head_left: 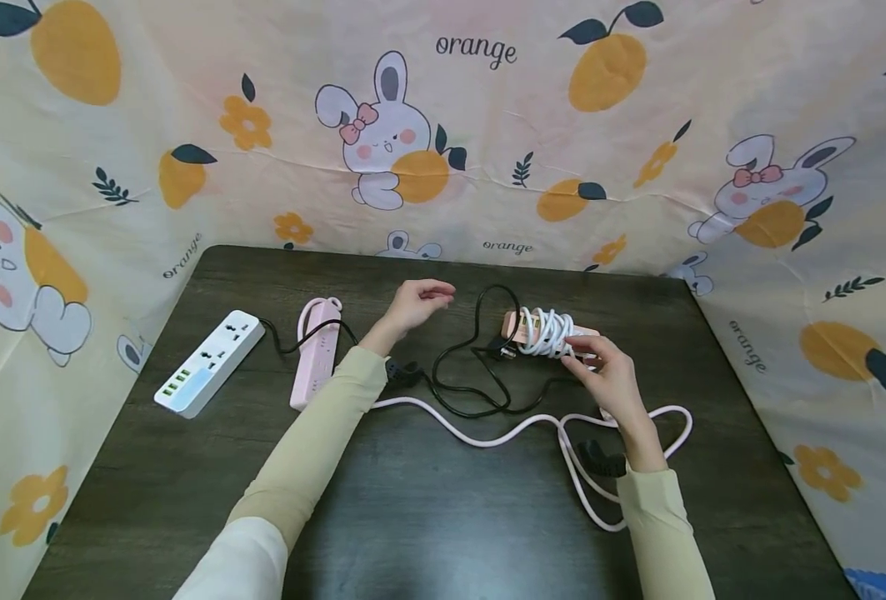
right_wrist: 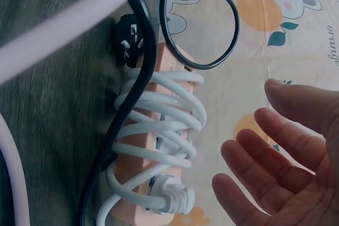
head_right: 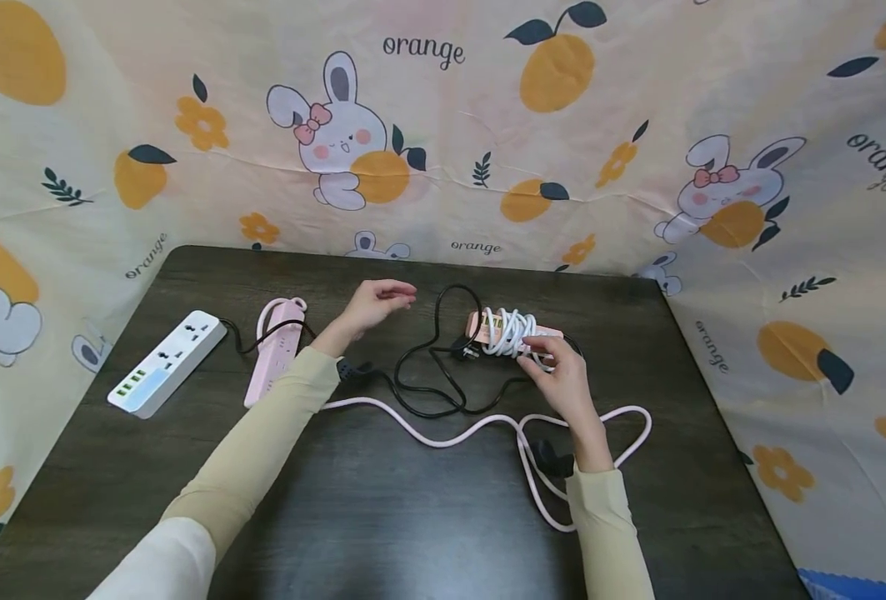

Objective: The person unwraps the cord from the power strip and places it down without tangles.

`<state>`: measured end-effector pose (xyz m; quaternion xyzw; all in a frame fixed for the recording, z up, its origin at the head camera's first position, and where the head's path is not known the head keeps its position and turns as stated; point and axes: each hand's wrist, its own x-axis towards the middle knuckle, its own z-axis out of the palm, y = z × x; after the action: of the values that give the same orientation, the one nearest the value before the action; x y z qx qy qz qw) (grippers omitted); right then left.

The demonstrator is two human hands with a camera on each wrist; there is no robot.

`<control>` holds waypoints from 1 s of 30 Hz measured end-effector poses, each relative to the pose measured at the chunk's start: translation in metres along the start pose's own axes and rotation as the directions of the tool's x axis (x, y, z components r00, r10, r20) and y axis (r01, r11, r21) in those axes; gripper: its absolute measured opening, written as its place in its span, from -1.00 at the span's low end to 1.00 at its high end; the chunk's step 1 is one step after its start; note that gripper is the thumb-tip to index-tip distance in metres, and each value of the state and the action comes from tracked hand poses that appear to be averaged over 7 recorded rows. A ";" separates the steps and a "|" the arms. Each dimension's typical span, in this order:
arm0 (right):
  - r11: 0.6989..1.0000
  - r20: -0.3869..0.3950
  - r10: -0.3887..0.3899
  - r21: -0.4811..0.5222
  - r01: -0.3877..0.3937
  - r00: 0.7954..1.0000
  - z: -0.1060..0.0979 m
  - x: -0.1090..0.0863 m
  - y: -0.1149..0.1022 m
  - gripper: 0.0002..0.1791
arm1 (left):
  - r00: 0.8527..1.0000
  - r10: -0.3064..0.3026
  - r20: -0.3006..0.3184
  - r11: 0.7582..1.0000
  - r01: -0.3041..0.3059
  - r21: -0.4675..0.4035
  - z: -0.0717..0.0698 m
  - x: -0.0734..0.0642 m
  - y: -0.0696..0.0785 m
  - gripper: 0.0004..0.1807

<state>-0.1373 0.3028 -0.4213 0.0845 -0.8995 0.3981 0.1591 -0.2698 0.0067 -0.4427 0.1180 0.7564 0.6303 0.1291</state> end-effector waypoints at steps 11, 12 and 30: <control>0.996 0.015 0.089 0.029 -0.089 0.996 -0.004 0.003 0.000 -0.71 | 0.991 -0.083 0.107 0.994 0.076 0.074 0.041 0.025 -0.018 -0.62; 0.996 0.014 0.086 0.034 -0.086 0.996 -0.003 0.004 0.000 -0.71 | 0.991 -0.059 0.118 0.993 0.046 0.107 0.044 0.026 -0.019 -0.63; 0.991 -0.045 0.132 0.000 -0.133 0.990 -0.005 0.006 0.007 -0.68 | 0.898 0.228 0.376 0.771 -0.403 0.494 0.087 0.035 -0.013 -0.47</control>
<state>-0.1438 0.3108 -0.4209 0.0154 -0.8999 0.4083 0.1526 -0.2728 0.0969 -0.4727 0.3698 0.8482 0.3682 0.0909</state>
